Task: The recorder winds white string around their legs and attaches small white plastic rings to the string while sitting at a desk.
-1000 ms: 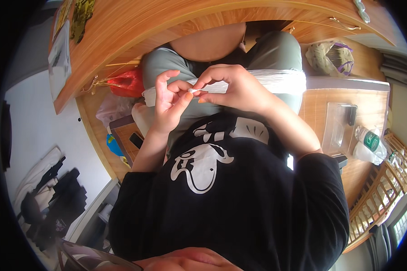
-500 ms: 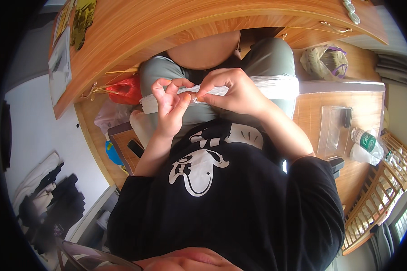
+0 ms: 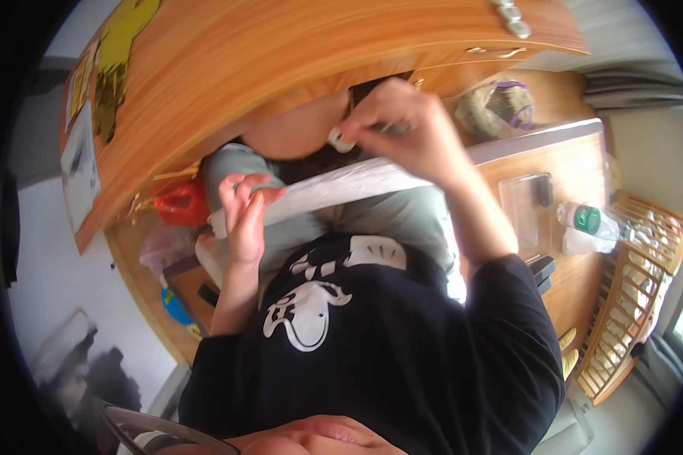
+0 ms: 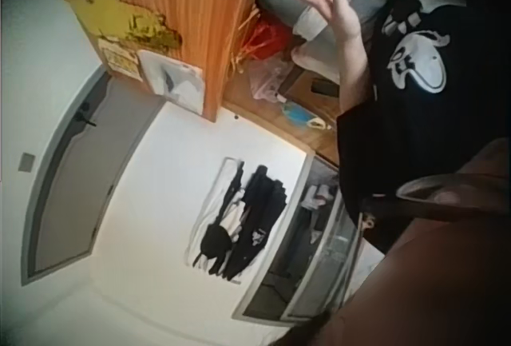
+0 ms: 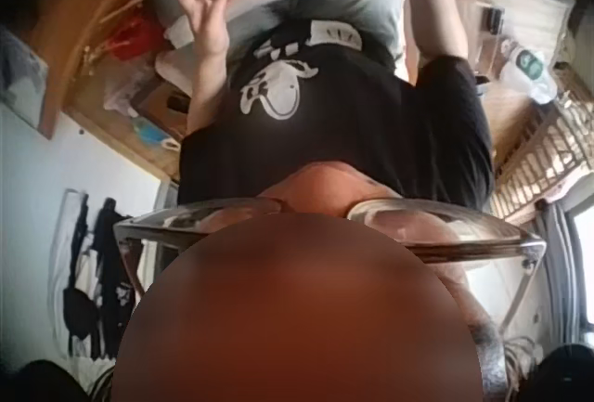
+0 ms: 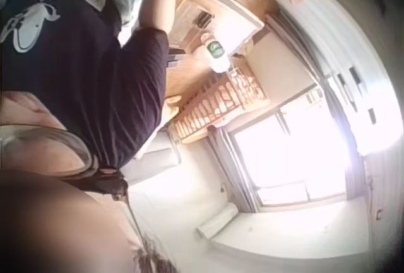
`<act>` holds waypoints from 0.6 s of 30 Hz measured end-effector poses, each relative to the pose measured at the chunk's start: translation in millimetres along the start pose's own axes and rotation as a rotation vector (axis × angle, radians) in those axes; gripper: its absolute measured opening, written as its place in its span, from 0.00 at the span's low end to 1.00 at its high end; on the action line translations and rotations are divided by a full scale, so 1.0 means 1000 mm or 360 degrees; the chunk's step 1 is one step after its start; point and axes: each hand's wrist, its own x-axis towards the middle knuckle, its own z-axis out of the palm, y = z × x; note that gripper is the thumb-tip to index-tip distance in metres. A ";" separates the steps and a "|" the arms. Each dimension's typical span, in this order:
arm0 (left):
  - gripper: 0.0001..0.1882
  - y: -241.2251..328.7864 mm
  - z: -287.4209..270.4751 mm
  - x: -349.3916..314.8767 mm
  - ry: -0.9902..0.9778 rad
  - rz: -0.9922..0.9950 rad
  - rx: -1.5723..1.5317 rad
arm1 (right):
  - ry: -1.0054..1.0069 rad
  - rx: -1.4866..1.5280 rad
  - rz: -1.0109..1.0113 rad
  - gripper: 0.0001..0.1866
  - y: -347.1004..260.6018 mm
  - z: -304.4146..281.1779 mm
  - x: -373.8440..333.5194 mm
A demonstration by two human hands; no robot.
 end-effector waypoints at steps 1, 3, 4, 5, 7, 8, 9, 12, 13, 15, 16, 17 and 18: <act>0.20 0.000 -0.001 -0.001 0.0037 -0.0004 0.0068 | 0.0039 -0.0246 0.0020 0.06 -0.008 -0.028 0.012; 0.19 0.001 -0.002 -0.001 0.0068 -0.0021 0.0064 | 0.0129 -0.0575 -0.0003 0.06 -0.009 -0.081 0.041; 0.18 -0.002 -0.002 0.000 0.0142 -0.0068 0.0076 | 0.0142 -0.0652 0.0040 0.05 -0.005 -0.104 0.056; 0.18 -0.002 -0.002 -0.002 0.0113 -0.0048 0.0070 | 0.0046 -0.0912 0.0078 0.06 -0.003 -0.121 0.075; 0.18 -0.006 0.003 0.005 0.0083 -0.0171 0.0060 | -0.0339 -0.0968 0.0183 0.07 0.013 -0.171 0.109; 0.18 -0.006 0.002 0.004 0.0091 -0.0191 0.0052 | -0.0527 -0.0990 0.0217 0.10 0.020 -0.180 0.129; 0.18 -0.004 -0.001 -0.001 0.0108 -0.0165 0.0073 | -0.0643 -0.1106 0.0285 0.09 0.034 -0.176 0.149; 0.18 -0.005 0.001 -0.002 0.0131 -0.0184 0.0060 | -0.0761 -0.1301 0.0562 0.08 0.037 -0.179 0.174; 0.18 -0.004 0.002 -0.002 0.0116 -0.0163 0.0061 | -0.0793 -0.1310 0.0748 0.10 0.039 -0.181 0.178; 0.17 -0.001 0.002 -0.002 0.0134 -0.0196 0.0072 | -0.0733 -0.1338 0.0550 0.08 0.067 -0.191 0.178; 0.17 -0.002 0.000 -0.002 0.0134 -0.0189 0.0073 | -0.0706 -0.1346 0.0358 0.09 0.080 -0.193 0.177; 0.17 -0.002 -0.003 -0.002 0.0126 -0.0174 0.0072 | -0.0695 -0.1357 0.0351 0.09 0.084 -0.193 0.174; 0.17 -0.002 -0.007 -0.003 0.0149 -0.0180 0.0083 | -0.0679 -0.1401 0.0325 0.10 0.087 -0.196 0.172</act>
